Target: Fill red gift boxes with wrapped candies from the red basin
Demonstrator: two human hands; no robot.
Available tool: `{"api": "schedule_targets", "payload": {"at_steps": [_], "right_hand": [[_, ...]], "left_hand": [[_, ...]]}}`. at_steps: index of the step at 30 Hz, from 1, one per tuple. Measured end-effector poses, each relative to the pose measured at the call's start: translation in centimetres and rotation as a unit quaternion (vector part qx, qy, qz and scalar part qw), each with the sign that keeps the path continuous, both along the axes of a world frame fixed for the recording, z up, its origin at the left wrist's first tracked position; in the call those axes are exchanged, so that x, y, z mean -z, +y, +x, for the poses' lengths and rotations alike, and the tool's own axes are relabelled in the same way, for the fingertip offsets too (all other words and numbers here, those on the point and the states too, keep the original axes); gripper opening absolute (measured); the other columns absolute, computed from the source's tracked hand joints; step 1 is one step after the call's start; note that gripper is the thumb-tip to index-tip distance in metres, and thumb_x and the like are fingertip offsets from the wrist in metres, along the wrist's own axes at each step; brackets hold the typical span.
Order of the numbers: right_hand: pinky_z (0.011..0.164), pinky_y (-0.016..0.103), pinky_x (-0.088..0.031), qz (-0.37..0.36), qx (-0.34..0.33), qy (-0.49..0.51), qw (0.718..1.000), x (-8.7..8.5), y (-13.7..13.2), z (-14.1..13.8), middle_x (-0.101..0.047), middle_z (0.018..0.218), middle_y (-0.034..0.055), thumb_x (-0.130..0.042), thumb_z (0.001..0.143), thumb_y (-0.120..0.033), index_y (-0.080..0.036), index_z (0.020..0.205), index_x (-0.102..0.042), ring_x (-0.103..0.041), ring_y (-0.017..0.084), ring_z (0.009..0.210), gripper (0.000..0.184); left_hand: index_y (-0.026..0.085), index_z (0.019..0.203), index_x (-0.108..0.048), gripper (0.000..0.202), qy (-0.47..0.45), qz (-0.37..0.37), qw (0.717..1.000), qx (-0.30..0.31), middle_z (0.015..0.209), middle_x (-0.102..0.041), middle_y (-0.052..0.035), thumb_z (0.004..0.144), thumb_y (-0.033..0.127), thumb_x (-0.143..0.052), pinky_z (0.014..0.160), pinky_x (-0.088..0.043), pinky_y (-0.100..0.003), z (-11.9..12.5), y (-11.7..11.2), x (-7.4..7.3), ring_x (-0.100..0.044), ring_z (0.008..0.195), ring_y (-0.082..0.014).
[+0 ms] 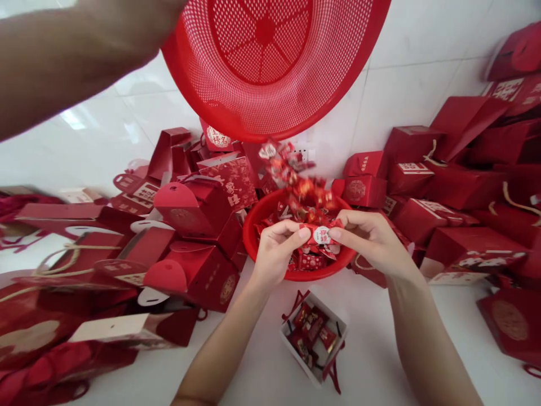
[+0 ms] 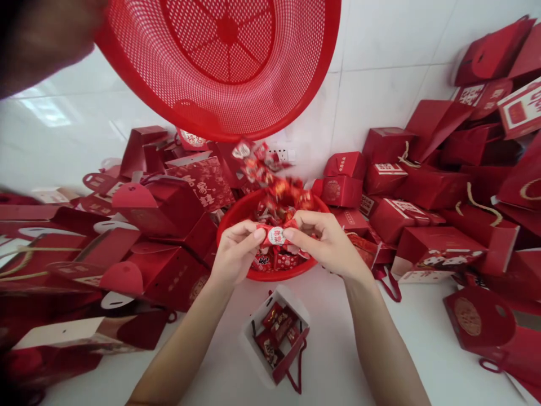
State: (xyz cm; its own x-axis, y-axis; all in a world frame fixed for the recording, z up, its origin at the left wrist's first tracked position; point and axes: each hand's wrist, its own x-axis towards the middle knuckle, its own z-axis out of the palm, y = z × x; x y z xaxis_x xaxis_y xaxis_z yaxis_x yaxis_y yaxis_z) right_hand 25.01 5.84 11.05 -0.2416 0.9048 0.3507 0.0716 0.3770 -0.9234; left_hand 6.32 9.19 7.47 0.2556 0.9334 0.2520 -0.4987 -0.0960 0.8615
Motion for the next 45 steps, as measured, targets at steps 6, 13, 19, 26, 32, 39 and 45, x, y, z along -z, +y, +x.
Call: {"api": "schedule_targets", "payload": {"at_steps": [6,13,19,26,32,39,45], "right_hand": [[0.061,0.027,-0.049,0.047,0.044,-0.022,0.998,-0.1,-0.3,0.6,-0.069,0.068,0.0012,-0.072,0.090,-0.041,-0.017,0.073,-0.071,-0.062,0.015,0.064,0.029],[0.073,0.029,-0.058,0.084,0.108,-0.058,0.989,-0.8,-1.7,0.2,-0.079,0.095,0.0029,-0.076,0.085,-0.026,-0.022,0.106,-0.075,-0.073,0.019,0.083,0.021],[0.074,0.028,-0.057,0.083,0.077,-0.147,0.983,-1.7,-3.5,1.8,-0.079,0.092,0.0003,-0.070,0.090,-0.024,-0.024,0.095,-0.076,-0.073,0.018,0.081,0.008],[0.081,0.028,-0.051,0.084,-0.217,-0.370,0.900,-0.8,-2.7,0.0,-0.078,0.100,0.0040,-0.058,0.096,-0.013,-0.019,0.104,-0.075,-0.072,0.018,0.090,0.020],[0.082,0.030,-0.048,0.078,-0.205,-0.412,0.884,-0.3,-2.8,0.1,-0.074,0.104,0.0069,-0.058,0.098,-0.018,-0.018,0.107,-0.074,-0.069,0.021,0.095,0.019],[0.081,0.030,-0.047,0.043,-0.236,-0.443,0.864,-0.5,-3.9,0.2,-0.073,0.102,0.0057,-0.060,0.099,-0.026,-0.021,0.112,-0.076,-0.068,0.021,0.093,0.021],[0.082,0.035,-0.052,-0.007,-0.170,-0.481,0.860,1.3,-5.3,1.4,-0.068,0.109,0.0081,-0.072,0.087,-0.055,-0.024,0.111,-0.077,-0.067,0.027,0.099,0.039]], "left_hand": [[0.016,0.071,-0.076,0.023,0.062,0.098,0.990,-0.083,0.067,-0.070,-0.0006,0.070,0.033,-0.090,0.057,-0.053,-0.020,-0.9,-0.3,-0.6,-0.062,0.059,-0.0097],[0.017,0.081,-0.079,0.022,0.167,0.132,0.975,-0.057,0.074,-0.075,-0.0040,0.075,0.037,-0.086,0.060,-0.059,-0.024,-2.0,-1.2,-1.9,-0.069,0.062,-0.0144],[0.015,0.102,-0.078,0.031,0.300,0.141,0.942,-0.061,0.089,-0.079,-0.0075,0.085,0.040,-0.077,0.075,-0.061,-0.026,-5.3,-1.0,-3.2,-0.074,0.079,-0.0185],[0.015,0.101,-0.078,0.022,0.470,0.248,0.846,0.030,0.098,-0.079,-0.0058,0.092,0.032,-0.068,0.078,-0.056,-0.022,-6.8,-1.3,-4.2,-0.073,0.087,-0.0176],[0.016,0.104,-0.077,0.021,0.533,0.324,0.772,0.126,0.093,-0.076,-0.0047,0.099,0.027,-0.059,0.075,-0.050,-0.021,-6.8,-1.9,-4.6,-0.069,0.080,-0.0141],[0.019,0.115,-0.076,0.025,0.538,0.354,0.715,0.271,0.098,-0.075,-0.0068,0.101,0.026,-0.056,0.081,-0.048,-0.023,-6.4,-2.5,-4.4,-0.067,0.089,-0.0167],[0.019,0.113,-0.076,0.023,0.552,0.321,0.711,0.293,0.104,-0.074,-0.0083,0.098,0.027,-0.060,0.085,-0.050,-0.026,-7.0,-3.6,-2.2,-0.069,0.094,-0.0198]]}}
